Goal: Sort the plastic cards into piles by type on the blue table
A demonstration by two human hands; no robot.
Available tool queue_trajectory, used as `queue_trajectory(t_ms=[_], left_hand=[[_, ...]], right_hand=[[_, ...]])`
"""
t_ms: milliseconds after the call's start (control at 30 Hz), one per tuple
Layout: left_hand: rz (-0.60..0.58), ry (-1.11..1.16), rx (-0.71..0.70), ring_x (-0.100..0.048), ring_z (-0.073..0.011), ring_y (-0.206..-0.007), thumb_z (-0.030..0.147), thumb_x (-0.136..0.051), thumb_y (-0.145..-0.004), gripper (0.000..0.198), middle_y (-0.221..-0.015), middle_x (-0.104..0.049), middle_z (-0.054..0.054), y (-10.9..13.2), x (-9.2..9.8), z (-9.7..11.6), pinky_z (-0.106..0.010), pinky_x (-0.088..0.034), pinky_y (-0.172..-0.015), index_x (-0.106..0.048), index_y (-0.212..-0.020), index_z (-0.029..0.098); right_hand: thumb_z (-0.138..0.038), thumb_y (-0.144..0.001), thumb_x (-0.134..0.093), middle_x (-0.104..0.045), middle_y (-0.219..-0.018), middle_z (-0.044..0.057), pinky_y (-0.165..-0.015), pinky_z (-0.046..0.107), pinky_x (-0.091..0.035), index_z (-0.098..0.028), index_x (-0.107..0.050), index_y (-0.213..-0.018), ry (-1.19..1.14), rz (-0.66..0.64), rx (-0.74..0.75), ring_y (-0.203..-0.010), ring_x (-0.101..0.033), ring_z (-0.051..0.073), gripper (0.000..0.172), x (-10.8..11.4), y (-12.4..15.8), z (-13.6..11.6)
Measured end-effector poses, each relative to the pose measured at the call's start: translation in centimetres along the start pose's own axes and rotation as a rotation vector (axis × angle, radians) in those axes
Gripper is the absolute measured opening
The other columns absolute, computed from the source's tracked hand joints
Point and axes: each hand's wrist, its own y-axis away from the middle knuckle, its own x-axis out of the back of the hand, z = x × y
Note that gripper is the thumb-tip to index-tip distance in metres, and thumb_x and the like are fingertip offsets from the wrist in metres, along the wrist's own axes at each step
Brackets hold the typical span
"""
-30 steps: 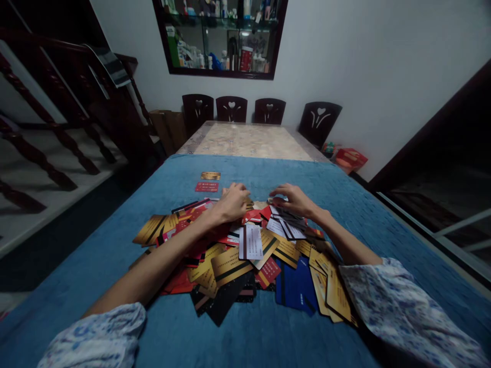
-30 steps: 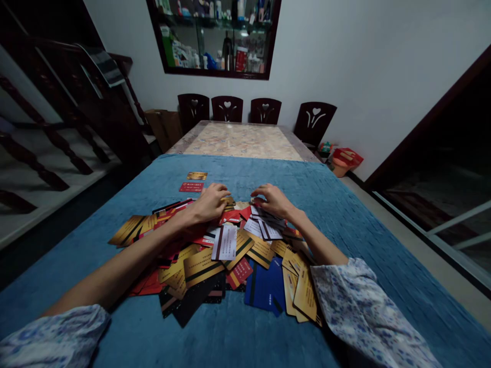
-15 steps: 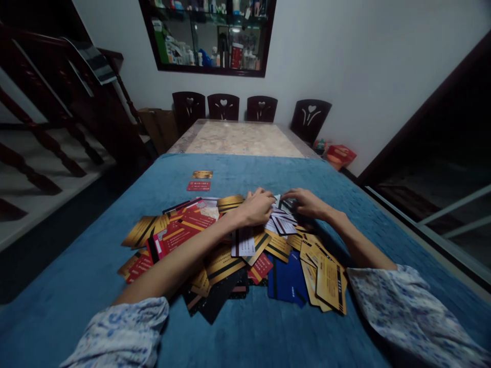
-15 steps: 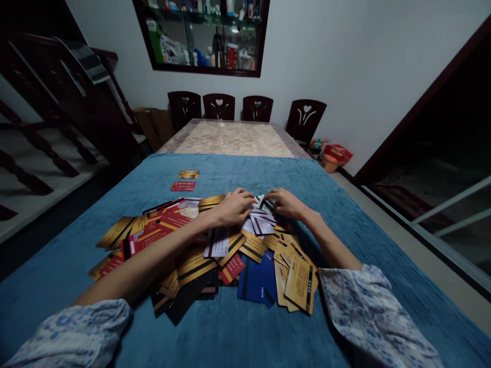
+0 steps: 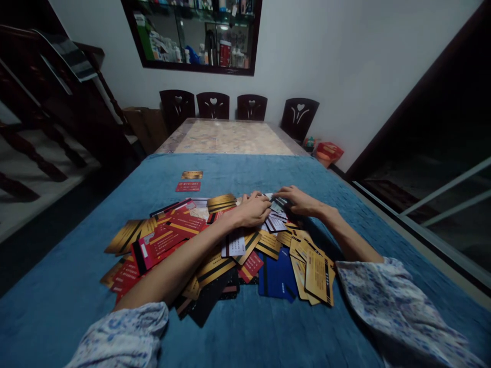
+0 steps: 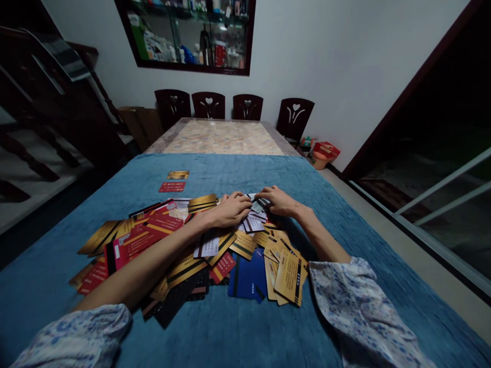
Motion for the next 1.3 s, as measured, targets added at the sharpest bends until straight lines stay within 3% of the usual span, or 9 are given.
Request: queue_trajectory(t_ms=[400,667,933,1100,1300], left_hand=[[0.051,-0.055,0.073,-0.050,-0.0365,-0.127,0.043,-0.062,-0.093,0.031,-0.118,-0.070,-0.016,0.8,1.6,0.6,-0.057,-0.042,-0.103,-0.071,-0.095,0.014],[0.066,-0.115,0.098,-0.056,-0.0345,-0.118,0.037,-0.061,-0.091,0.027,-0.114,-0.071,-0.014,0.8,1.5,0.9,-0.051,-0.048,-0.096,-0.072,-0.101,0.015],[0.078,-0.133,0.011,-0.061,-0.0317,-0.111,0.033,-0.061,-0.089,0.022,-0.103,-0.074,-0.014,0.9,1.9,0.1,-0.043,-0.049,-0.091,-0.076,-0.084,0.017],[0.091,-0.054,-0.043,-0.067,-0.0228,-0.085,0.024,-0.060,-0.084,0.020,-0.084,-0.075,-0.011,0.7,2.2,-0.7,-0.031,-0.048,-0.075,-0.077,-0.076,0.017],[0.161,0.107,-0.098,-0.058,-0.0141,-0.062,0.012,-0.054,-0.076,0.023,-0.068,-0.070,-0.006,0.7,2.3,-1.6,-0.025,-0.041,-0.062,-0.076,-0.072,0.015]], right_hand=[[-0.029,-0.085,-0.062,-0.067,-0.130,0.015,-0.107,0.048,-0.040,-0.018,-0.072,-0.125,-0.095,0.002,0.108,-0.119,-0.057,0.030,0.042,0.8,0.2,-0.9],[-0.038,-0.084,-0.066,-0.069,-0.124,0.015,-0.105,0.045,-0.042,-0.017,-0.074,-0.122,-0.119,-0.008,0.111,-0.112,-0.063,0.031,0.044,1.1,0.1,-1.1],[-0.042,-0.085,-0.067,-0.071,-0.118,0.013,-0.098,0.044,-0.047,-0.021,-0.077,-0.117,-0.167,0.018,0.141,-0.107,-0.065,0.030,0.040,1.4,0.3,-1.3],[-0.034,-0.080,-0.070,-0.073,-0.113,0.011,-0.089,0.039,-0.051,-0.020,-0.079,-0.108,-0.270,0.022,0.133,-0.100,-0.068,0.027,0.033,1.6,0.5,-1.4],[-0.023,-0.074,-0.067,-0.077,-0.102,0.006,-0.085,0.036,-0.052,-0.022,-0.080,-0.102,-0.289,0.077,0.104,-0.091,-0.070,0.024,0.031,2.1,0.7,-1.7]])
